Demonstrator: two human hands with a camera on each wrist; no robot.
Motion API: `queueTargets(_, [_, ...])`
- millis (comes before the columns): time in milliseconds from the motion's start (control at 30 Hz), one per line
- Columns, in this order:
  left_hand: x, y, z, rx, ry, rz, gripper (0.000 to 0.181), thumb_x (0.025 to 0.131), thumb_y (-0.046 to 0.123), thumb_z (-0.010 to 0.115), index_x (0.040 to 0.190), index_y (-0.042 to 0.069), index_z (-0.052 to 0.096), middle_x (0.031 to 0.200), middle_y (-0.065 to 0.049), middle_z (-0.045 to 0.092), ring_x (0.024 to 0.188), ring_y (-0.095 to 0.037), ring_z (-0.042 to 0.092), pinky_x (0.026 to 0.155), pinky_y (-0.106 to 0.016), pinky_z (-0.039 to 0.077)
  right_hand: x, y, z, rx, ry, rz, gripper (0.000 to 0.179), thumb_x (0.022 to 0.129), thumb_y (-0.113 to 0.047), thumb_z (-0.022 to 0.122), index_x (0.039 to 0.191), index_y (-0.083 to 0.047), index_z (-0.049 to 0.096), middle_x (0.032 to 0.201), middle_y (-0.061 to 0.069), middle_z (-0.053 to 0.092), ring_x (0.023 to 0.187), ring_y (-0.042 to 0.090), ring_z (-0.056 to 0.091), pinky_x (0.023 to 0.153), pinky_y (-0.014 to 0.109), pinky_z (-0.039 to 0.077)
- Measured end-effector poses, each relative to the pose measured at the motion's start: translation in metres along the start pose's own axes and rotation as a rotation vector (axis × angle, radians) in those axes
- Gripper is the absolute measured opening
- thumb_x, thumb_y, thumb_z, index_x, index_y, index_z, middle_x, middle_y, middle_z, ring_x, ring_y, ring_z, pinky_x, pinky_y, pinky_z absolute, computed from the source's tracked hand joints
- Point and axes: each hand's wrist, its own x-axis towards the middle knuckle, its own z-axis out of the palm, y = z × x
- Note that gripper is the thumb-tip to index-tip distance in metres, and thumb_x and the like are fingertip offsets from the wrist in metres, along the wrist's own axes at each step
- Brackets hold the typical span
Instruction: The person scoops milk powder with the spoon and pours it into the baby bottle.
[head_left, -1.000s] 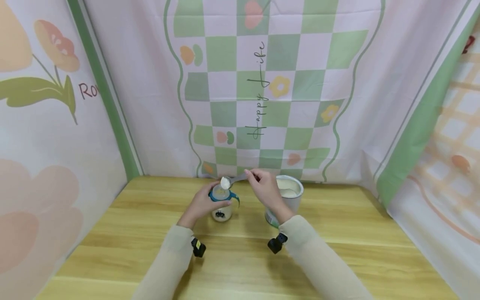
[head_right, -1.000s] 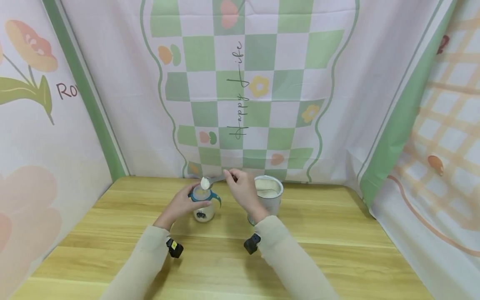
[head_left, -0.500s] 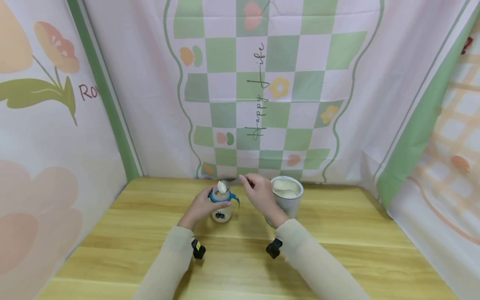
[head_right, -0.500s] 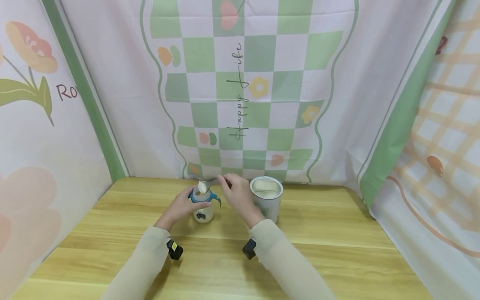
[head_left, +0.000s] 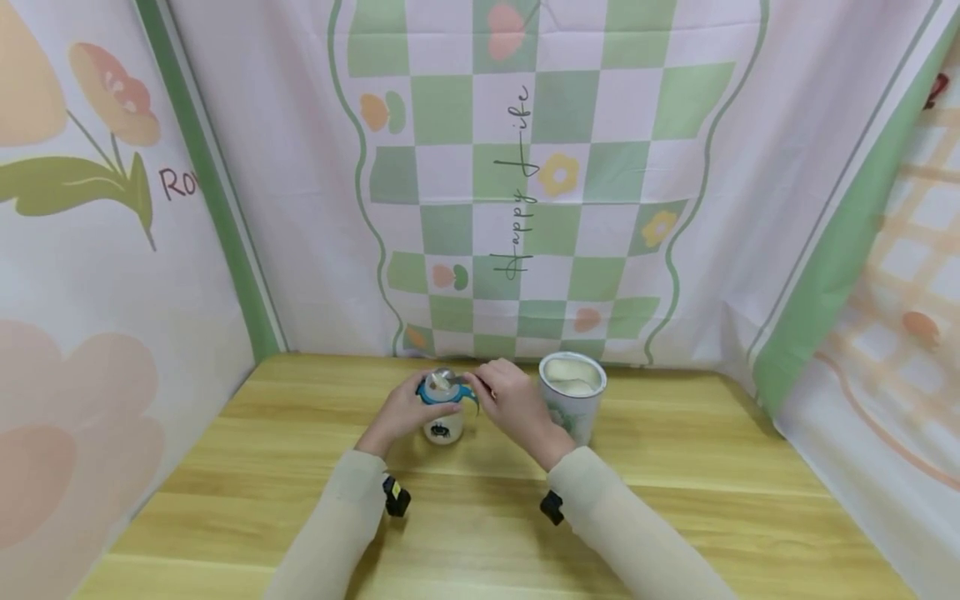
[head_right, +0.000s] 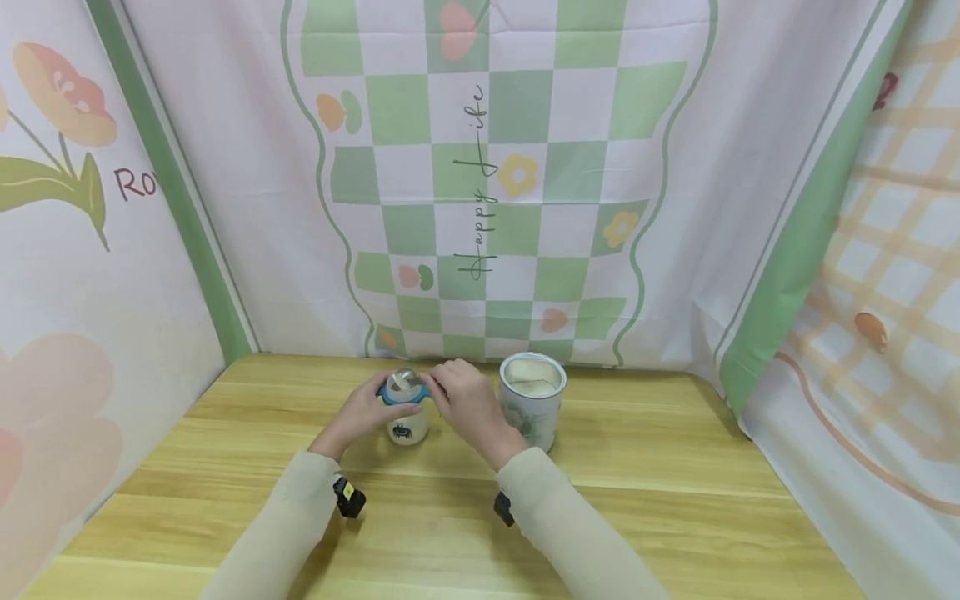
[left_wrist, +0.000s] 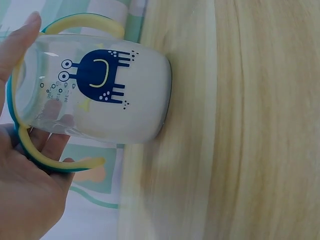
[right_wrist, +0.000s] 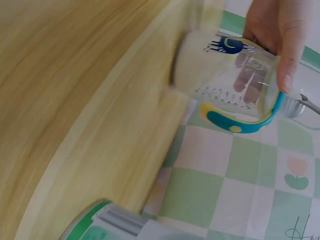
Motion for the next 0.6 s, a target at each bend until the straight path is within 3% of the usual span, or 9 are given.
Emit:
queueTargets(267, [0.0013,-0.0017,0.0,0.003,-0.01,-0.005,0.072,0.079,0.041,0.087,0.14,0.02,0.054,0.128,-0.001,0.062,0.118,-0.026,0.057,0.101,-0.052,0.042,-0.0033,-0.0004,-0.0032,-0.084,-0.05,-0.158,0.012,0.09,-0.01,0.076,0.083,-0.008,0.067,0.076,0.001,0.064,0.07,0.017,0.058,0.067,0.031,0.053])
queueTargets(600, [-0.0007,0.0004,-0.0002,0.008,0.002,0.011,0.077,0.077,0.044,0.087,0.141,0.017,0.054,0.128,-0.004,0.063,0.118,-0.027,0.057,0.102,-0.054,0.042,-0.0072,-0.0002,-0.0067,-0.103,-0.067,-0.311,0.013,0.081,-0.006,0.082,0.086,-0.006,0.069,0.076,0.0,0.064,0.069,0.015,0.057,0.063,0.027,0.052])
